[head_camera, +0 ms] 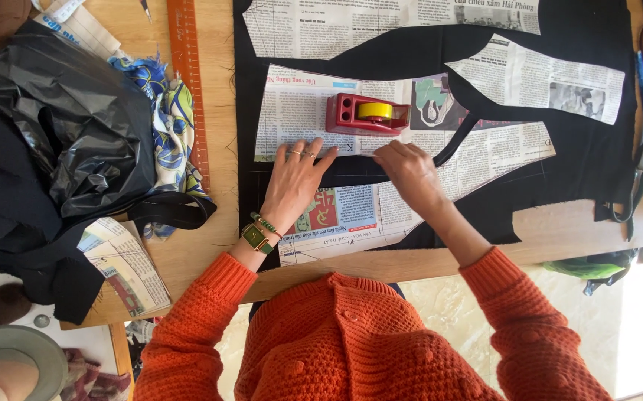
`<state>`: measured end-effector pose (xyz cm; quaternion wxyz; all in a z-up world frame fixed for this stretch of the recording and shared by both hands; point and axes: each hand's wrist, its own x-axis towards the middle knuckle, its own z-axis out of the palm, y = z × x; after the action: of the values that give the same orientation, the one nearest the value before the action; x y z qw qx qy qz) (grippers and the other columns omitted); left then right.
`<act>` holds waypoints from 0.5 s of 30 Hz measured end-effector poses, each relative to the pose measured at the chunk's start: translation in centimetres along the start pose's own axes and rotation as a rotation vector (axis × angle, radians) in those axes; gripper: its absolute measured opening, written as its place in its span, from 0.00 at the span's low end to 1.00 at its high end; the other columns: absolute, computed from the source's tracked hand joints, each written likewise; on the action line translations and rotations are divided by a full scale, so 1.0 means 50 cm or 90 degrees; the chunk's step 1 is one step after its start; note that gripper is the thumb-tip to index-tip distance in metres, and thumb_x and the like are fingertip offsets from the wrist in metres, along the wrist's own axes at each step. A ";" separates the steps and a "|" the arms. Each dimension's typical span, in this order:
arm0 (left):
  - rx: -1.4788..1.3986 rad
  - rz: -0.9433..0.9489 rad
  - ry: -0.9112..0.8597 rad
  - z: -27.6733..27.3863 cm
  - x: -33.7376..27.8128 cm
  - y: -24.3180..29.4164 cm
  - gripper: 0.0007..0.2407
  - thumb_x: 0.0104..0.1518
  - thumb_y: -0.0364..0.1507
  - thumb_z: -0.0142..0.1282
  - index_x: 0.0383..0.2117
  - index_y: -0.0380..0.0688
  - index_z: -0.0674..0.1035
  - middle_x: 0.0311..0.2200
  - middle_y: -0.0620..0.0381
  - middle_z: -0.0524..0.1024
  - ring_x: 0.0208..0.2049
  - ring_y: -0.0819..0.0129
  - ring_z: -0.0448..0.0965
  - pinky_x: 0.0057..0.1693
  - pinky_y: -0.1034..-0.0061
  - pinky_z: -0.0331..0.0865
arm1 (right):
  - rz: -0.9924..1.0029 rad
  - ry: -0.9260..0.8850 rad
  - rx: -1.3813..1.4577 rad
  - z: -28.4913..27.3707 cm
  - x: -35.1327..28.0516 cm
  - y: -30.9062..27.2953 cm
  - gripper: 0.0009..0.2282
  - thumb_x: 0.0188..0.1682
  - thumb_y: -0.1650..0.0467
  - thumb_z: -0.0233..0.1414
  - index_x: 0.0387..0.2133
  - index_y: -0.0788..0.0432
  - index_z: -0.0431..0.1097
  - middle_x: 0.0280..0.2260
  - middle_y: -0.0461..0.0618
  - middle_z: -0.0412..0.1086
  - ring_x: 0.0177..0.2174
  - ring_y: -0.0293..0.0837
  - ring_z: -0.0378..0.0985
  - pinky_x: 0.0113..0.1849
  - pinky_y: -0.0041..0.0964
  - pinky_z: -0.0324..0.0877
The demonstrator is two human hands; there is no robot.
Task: The person marks a black fabric piece laid on a table using a white chalk-like tool. They trace along the edges of newspaper patterns placed on the fabric to outline the shape. The person also uses a red tape dispenser to secure the newspaper patterns to the fabric during the process.
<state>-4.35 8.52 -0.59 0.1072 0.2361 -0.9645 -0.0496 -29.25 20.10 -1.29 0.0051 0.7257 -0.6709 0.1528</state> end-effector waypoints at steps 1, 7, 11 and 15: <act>0.001 0.005 0.000 -0.001 -0.001 0.001 0.19 0.57 0.27 0.61 0.57 0.57 0.75 0.52 0.50 0.69 0.53 0.57 0.68 0.56 0.57 0.61 | 0.004 0.003 -0.001 -0.017 -0.014 0.008 0.02 0.56 0.70 0.55 0.34 0.50 0.74 0.26 0.41 0.68 0.28 0.47 0.78 0.34 0.36 0.74; 0.044 -0.002 -0.002 -0.005 0.006 0.021 0.20 0.55 0.28 0.63 0.56 0.57 0.76 0.51 0.51 0.70 0.52 0.59 0.69 0.55 0.59 0.61 | 0.126 -0.022 -0.029 -0.150 -0.070 0.035 0.01 0.53 0.74 0.58 0.35 0.56 0.76 0.26 0.49 0.71 0.29 0.52 0.80 0.35 0.42 0.74; 0.016 -0.005 0.008 0.024 0.021 0.073 0.20 0.56 0.30 0.62 0.56 0.51 0.75 0.52 0.45 0.72 0.54 0.52 0.70 0.56 0.53 0.60 | 0.255 0.000 0.142 -0.156 -0.086 0.037 0.03 0.56 0.70 0.59 0.38 0.57 0.74 0.29 0.51 0.70 0.31 0.53 0.78 0.36 0.44 0.73; -0.008 -0.005 0.051 0.060 0.046 0.137 0.20 0.61 0.37 0.56 0.59 0.50 0.72 0.55 0.46 0.71 0.55 0.52 0.68 0.56 0.54 0.59 | 0.304 0.047 0.275 -0.131 -0.084 0.026 0.05 0.54 0.70 0.59 0.37 0.59 0.74 0.28 0.57 0.74 0.31 0.60 0.79 0.36 0.50 0.72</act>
<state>-10.06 13.63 -2.08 0.1468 0.2409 -0.9582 -0.0469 -32.16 25.45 3.75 -0.1606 0.5260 -0.7736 0.3148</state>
